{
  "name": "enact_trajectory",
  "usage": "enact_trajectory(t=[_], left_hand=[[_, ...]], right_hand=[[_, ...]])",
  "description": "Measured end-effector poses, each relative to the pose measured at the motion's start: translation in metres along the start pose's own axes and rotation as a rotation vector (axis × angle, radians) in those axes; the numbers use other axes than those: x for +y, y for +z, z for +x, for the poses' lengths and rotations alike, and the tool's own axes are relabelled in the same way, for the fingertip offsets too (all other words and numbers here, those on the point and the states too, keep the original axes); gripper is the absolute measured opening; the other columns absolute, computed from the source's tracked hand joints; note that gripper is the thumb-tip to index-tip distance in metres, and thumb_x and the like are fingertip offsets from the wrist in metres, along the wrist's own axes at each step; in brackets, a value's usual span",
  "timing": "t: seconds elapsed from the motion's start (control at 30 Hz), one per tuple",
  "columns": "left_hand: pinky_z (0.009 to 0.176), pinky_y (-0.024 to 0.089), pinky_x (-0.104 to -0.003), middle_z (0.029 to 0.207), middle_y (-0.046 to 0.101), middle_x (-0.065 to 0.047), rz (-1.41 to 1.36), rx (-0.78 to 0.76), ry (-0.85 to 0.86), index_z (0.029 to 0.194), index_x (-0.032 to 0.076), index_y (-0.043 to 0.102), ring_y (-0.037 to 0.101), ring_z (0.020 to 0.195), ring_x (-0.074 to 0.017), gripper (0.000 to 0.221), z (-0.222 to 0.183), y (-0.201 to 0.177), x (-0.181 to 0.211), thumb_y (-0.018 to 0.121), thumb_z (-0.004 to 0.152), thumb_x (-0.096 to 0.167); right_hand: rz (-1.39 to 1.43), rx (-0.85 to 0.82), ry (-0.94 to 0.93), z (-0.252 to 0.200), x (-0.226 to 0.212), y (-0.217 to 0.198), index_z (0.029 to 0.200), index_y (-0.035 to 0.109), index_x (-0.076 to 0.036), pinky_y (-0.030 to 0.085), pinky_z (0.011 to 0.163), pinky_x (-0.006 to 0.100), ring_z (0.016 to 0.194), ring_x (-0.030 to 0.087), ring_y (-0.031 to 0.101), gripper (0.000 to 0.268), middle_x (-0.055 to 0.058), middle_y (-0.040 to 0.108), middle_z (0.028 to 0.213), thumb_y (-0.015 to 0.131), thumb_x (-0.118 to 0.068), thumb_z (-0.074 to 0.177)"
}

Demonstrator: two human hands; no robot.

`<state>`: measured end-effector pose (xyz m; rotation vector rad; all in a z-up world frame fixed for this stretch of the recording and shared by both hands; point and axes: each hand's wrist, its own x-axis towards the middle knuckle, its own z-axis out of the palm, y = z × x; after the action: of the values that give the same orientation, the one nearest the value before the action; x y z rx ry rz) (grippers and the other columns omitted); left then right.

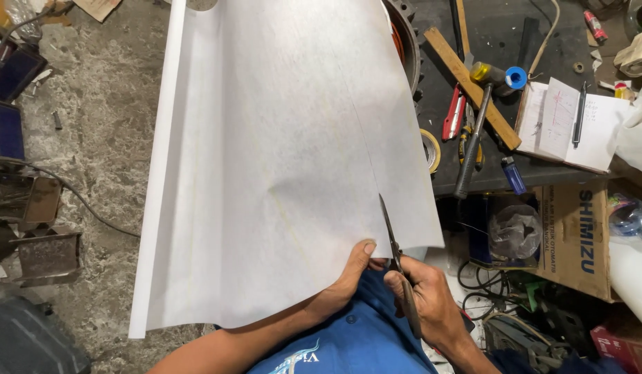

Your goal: Cutting and fitting insulation paper into the stator slots of an electric motor during a repair process.

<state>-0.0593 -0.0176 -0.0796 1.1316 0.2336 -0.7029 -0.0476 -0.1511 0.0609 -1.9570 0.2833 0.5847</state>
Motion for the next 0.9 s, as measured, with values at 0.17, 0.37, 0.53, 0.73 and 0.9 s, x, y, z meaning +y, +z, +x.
enact_trajectory(t=[0.17, 0.37, 0.53, 0.73, 0.9], left_hand=[[0.103, 0.047, -0.024, 0.1, 0.067, 0.002, 0.098, 0.062, -0.111, 0.122, 0.018, 0.06, 0.063, 0.099, -0.0089, 0.046, -0.018, 0.006, 0.037, 0.041, 0.1, 0.055], [0.085, 0.06, -0.032, 0.089, 0.065, -0.016, -0.173, -0.254, -0.012, 0.103, 0.007, 0.049, 0.068, 0.083, -0.0228, 0.038, -0.05, 0.014, 0.097, 0.033, 0.112, 0.04], [0.108, 0.05, -0.027, 0.129, 0.073, -0.003, 0.279, -0.188, -0.51, 0.128, 0.016, 0.07, 0.067, 0.121, -0.0127, 0.063, -0.075, 0.001, 0.132, 0.048, 0.088, 0.06], [0.12, 0.028, -0.048, 0.158, 0.046, -0.023, 0.698, -0.729, -0.052, 0.141, 0.011, 0.055, 0.038, 0.152, -0.0357, 0.062, -0.113, -0.023, 0.164, 0.041, 0.099, 0.055], [0.109, 0.048, -0.05, 0.128, 0.066, -0.02, 0.882, -0.273, 0.867, 0.12, 0.001, 0.066, 0.061, 0.125, -0.0401, 0.023, -0.113, -0.005, 0.16, 0.051, 0.106, 0.01]], right_hand=[[-0.029, 0.035, -0.052, 0.003, 0.013, 0.001, 0.056, 0.046, -0.01, 0.04, 0.038, 0.029, 0.037, 0.014, 0.056, 0.061, 0.002, 0.048, 0.048, 0.055, -0.061, 0.089], [0.04, 0.008, -0.105, 0.001, 0.012, 0.004, 0.054, 0.052, -0.008, 0.047, 0.035, 0.027, 0.036, 0.014, 0.054, 0.06, 0.002, 0.047, 0.048, 0.056, -0.056, 0.091], [0.062, 0.026, -0.044, -0.001, 0.018, 0.007, 0.056, 0.045, -0.009, 0.047, 0.033, 0.028, 0.037, 0.015, 0.05, 0.058, 0.003, 0.043, 0.051, 0.057, -0.052, 0.093], [0.146, -0.007, 0.073, -0.001, 0.012, 0.01, 0.065, 0.061, -0.004, 0.042, 0.037, 0.031, 0.033, 0.019, 0.056, 0.056, 0.011, 0.056, 0.04, 0.055, -0.054, 0.091], [0.189, 0.003, 0.045, -0.002, 0.024, 0.013, 0.064, 0.057, -0.005, 0.044, 0.037, 0.03, 0.032, 0.02, 0.057, 0.055, 0.012, 0.057, 0.042, 0.051, -0.05, 0.094]])
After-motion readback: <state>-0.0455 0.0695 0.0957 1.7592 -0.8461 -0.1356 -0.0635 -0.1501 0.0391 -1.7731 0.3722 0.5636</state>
